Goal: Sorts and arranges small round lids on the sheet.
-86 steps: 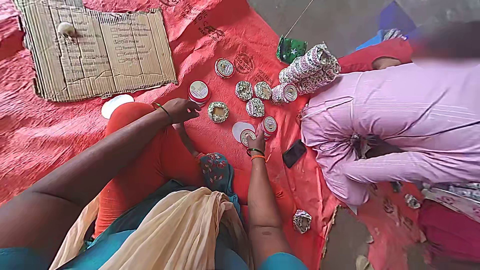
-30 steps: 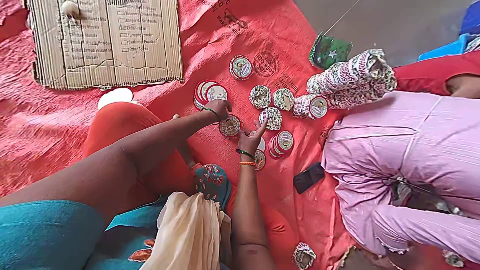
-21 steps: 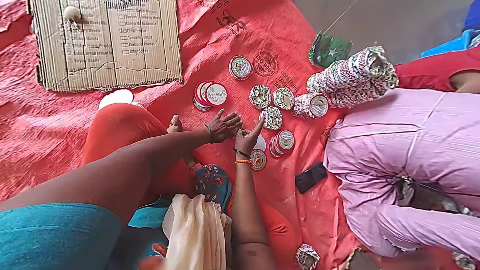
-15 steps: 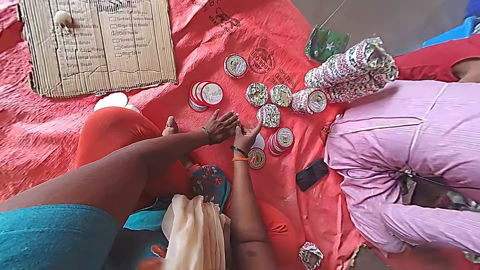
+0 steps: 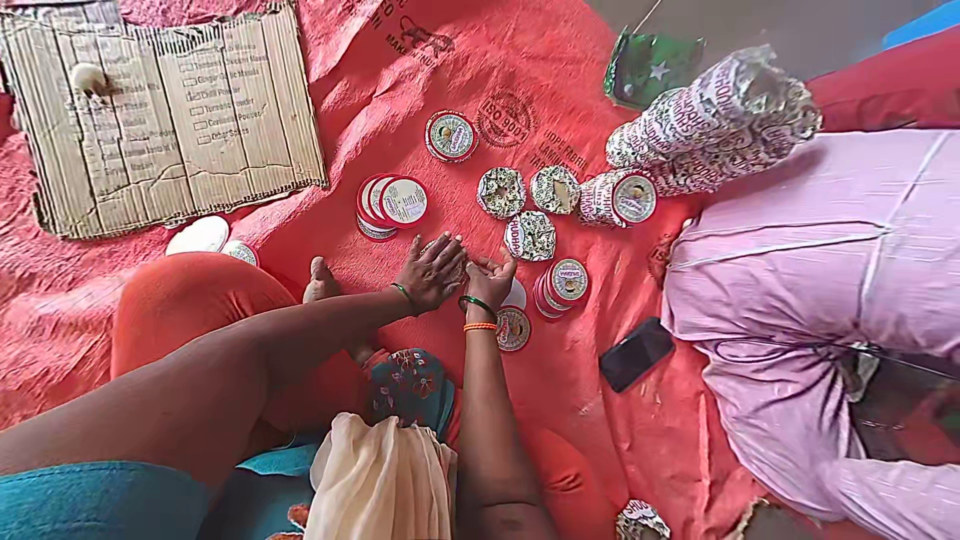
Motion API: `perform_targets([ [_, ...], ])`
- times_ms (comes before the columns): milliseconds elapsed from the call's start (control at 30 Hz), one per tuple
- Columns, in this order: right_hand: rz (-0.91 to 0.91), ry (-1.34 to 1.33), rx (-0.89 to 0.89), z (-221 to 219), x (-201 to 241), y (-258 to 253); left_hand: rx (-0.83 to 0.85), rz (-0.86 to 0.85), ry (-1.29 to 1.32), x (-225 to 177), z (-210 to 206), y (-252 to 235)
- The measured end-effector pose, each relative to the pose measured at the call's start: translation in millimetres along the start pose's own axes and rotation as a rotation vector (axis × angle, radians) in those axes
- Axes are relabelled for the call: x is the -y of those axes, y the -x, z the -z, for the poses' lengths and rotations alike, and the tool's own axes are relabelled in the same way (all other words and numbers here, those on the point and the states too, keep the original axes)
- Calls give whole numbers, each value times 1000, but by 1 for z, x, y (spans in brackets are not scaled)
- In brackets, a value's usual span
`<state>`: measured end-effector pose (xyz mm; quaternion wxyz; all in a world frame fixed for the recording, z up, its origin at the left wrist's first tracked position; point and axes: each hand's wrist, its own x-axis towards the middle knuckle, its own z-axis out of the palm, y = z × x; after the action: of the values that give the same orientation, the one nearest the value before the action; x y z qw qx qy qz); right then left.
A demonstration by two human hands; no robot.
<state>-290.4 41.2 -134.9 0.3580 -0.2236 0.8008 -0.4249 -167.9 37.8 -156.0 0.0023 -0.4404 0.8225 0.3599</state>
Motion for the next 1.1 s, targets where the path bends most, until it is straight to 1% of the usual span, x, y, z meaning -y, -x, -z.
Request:
perform_targets([
  [67, 40, 25, 10, 5, -4, -4, 37, 11, -9, -1, 2, 1],
  [133, 152, 61, 40, 10, -2, -4, 101, 14, -22, 0, 9, 0],
  [233, 527, 182, 60, 12, 10, 8, 170, -5, 86, 4, 28, 2],
  [300, 723, 262, 31, 7, 27, 14, 206, 16, 136, 1, 60, 9],
  [333, 787, 317, 20, 2, 29, 19, 233, 54, 92, -3, 81, 20],
  [367, 835, 416, 37, -4, 24, 23, 206, 76, 17, -5, 100, 36],
  [433, 893, 756, 156, -21, -3, 21, 67, 59, -86, -1, 136, 72],
  [467, 861, 914, 217, -28, -18, 20, 0, 34, -80, 4, 148, 91],
  [500, 785, 1037, 271, -31, -19, 18, -63, 7, -37, 13, 156, 108],
  [533, 700, 1094, 326, -35, -6, 15, -113, 7, 42, 24, 164, 121],
  [567, 620, 1100, 367, -33, 2, 18, -142, 23, 142, 35, 165, 133],
  [600, 585, 1067, 370, -28, 8, 23, -172, 43, 245, 46, 159, 141],
  [633, 613, 1022, 337, -26, 13, 26, -188, 78, 316, 55, 156, 143],
  [700, 626, 1032, 335, -25, 16, 33, -114, 154, 357, 59, 156, 134],
  [767, 585, 1091, 414, -23, 9, 31, -40, 154, 343, 53, 153, 120],
  [800, 589, 1017, 413, -20, 8, 27, -5, 142, 332, 49, 153, 113],
  [867, 560, 722, 361, -7, 22, 10, 66, 102, 298, 44, 155, 103],
  [900, 535, 569, 305, 6, 33, 0, 105, 90, 307, 42, 155, 103],
  [933, 550, 464, 195, 21, 48, -12, 147, 87, 347, 40, 155, 105],
  [967, 588, 436, 63, 37, 68, -30, 193, 94, 424, 37, 156, 109],
  [1033, 614, 490, -166, 64, 113, -71, 281, 87, 616, 31, 157, 118],
  [1100, 558, 620, -307, 83, 150, -120, 327, 15, 749, 34, 152, 116],
])
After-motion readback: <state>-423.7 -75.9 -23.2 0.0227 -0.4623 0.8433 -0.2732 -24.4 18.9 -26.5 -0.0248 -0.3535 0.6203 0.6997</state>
